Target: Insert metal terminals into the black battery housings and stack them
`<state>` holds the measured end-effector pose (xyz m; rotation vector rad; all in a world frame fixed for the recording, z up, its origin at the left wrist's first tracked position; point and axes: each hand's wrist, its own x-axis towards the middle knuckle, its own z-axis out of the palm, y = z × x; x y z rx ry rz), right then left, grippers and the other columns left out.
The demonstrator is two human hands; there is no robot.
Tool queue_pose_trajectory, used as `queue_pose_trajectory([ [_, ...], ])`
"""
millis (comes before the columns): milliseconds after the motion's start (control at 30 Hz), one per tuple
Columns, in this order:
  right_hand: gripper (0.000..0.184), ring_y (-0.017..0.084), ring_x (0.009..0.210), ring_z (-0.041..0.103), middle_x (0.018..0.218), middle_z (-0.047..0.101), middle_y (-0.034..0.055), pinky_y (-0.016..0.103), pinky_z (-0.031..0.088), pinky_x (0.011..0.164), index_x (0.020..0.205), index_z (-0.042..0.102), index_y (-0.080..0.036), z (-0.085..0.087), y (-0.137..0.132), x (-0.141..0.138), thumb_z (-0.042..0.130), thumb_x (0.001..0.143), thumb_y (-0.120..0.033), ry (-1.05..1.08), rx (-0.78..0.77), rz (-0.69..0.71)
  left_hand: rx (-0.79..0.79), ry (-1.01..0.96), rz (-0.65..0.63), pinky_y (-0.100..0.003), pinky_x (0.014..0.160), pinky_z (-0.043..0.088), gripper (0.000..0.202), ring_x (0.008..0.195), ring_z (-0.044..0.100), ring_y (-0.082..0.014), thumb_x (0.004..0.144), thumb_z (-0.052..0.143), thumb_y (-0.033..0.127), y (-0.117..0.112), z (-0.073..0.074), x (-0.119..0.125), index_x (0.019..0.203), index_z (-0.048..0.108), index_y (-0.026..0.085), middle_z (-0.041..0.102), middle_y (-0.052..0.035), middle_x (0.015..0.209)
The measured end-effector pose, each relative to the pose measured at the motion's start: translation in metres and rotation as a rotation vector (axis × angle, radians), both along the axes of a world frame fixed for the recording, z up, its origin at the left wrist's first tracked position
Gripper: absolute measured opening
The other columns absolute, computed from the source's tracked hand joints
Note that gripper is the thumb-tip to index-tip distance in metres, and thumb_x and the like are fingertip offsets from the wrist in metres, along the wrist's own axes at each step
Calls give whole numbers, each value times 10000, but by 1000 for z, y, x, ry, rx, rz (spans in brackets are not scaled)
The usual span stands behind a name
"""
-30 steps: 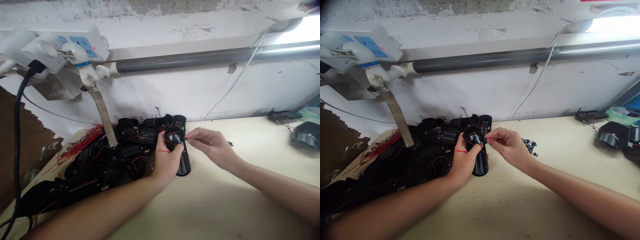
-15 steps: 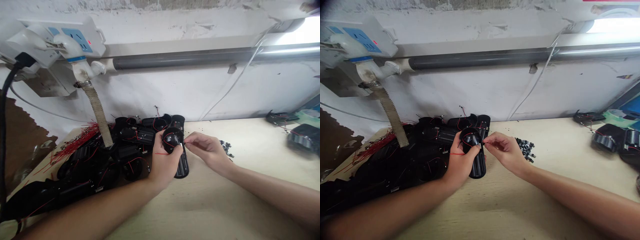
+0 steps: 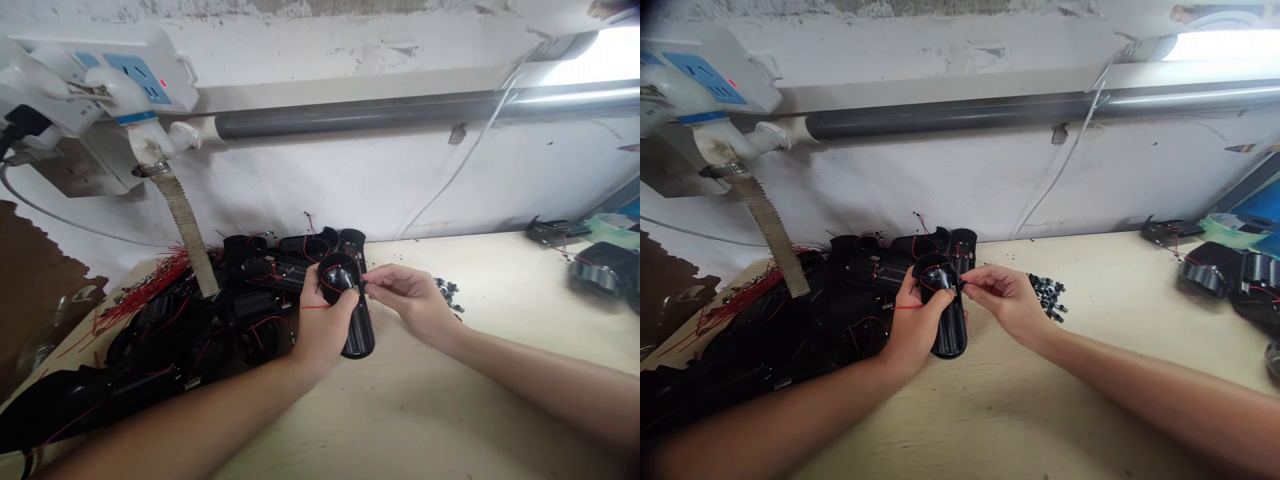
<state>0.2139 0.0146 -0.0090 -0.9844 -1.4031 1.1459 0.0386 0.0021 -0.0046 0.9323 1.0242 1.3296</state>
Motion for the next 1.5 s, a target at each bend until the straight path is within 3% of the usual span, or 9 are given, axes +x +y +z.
queue_pose_trajectory([
  [100, 178, 188, 872, 775, 958, 838, 55, 369, 645, 815, 1021, 855, -232, 1, 0, -1, 889, 891, -347, 8, 9, 9, 1, 4, 0, -256, 675, 597, 364, 836, 746, -182, 819, 775, 201, 1, -1, 0, 1139, 607, 244, 722, -7, 966],
  [333, 150, 157, 842, 756, 955, 839, 55, 311, 618, 783, 1009, 865, -235, 5, -2, -1, 891, 896, -332, 27, -2, -6, -53, -105, -47, -279, 499, 584, 391, 538, 688, -153, 787, 768, 228, 1, 2, 2, 1125, 574, 247, 689, 45, 843],
  [467, 205, 160, 840, 759, 949, 838, 54, 306, 615, 782, 1030, 864, -244, 6, -2, -1, 928, 859, -336, 84, -83, 23, -46, -128, -42, -276, 502, 592, 391, 553, 703, -162, 772, 764, 205, 1, 4, 3, 1107, 568, 244, 687, 55, 808],
  [700, 172, 155, 730, 726, 824, 812, 49, 310, 595, 720, 898, 894, -243, 6, -2, -3, 972, 793, -354, 159, -173, 43, -27, -126, -32, -293, 577, 620, 392, 621, 724, -163, 762, 768, 198, 2, 5, 4, 1114, 596, 221, 720, 21, 857],
  [1100, 214, 137, 721, 697, 836, 800, 55, 299, 549, 718, 875, 904, -241, 14, -1, -4, 1001, 744, -379, 190, -279, 43, 19, -40, -9, -294, 698, 597, 364, 721, 694, -144, 799, 771, 191, 3, -1, 2, 1127, 617, 231, 721, 7, 931],
  [1500, 254, 114, 681, 646, 791, 742, 31, 284, 466, 666, 822, 876, -222, 19, -3, -5, 1029, 706, -388, 195, -341, 57, 39, -29, -35, -270, 645, 545, 339, 668, 653, -131, 804, 749, 181, 3, -2, 1, 1092, 580, 235, 676, 28, 868],
])
